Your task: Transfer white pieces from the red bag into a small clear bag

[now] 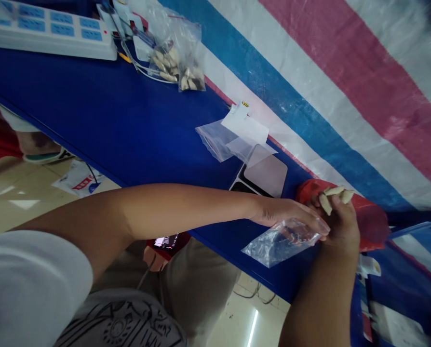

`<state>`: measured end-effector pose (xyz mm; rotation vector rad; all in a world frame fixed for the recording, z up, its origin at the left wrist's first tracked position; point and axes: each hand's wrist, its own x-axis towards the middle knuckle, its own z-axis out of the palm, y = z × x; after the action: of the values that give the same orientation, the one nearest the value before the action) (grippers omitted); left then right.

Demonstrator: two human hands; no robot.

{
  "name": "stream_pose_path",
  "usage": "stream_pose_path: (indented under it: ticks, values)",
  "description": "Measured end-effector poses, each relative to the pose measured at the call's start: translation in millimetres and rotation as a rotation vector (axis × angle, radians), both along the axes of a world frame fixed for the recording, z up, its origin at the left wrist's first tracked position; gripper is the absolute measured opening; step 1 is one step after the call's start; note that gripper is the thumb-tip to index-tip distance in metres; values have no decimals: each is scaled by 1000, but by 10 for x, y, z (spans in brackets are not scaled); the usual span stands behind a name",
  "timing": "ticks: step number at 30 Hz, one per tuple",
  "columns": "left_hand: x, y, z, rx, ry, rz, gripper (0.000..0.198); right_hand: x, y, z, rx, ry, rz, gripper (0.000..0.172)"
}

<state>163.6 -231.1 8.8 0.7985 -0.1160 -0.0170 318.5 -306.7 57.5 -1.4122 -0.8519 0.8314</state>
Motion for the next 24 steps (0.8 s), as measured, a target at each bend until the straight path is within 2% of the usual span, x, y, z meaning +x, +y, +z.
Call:
stream_pose_path:
  ticks: [4,11,15,24]
  values:
    - [13,-5,-17,-7,17,13,56,3,-25,-4,14,-60,40,33]
    - [-11,-10,30,-38,72,81,55,-32,-49,17,51,-152,-45,35]
    - [-16,-21,65,-60,74,128,50,-23,-92,38,43,-236,-33,32]
    - [24,-24,59,-51,43,116,42,-30,-138,45,-5,-261,-5,36]
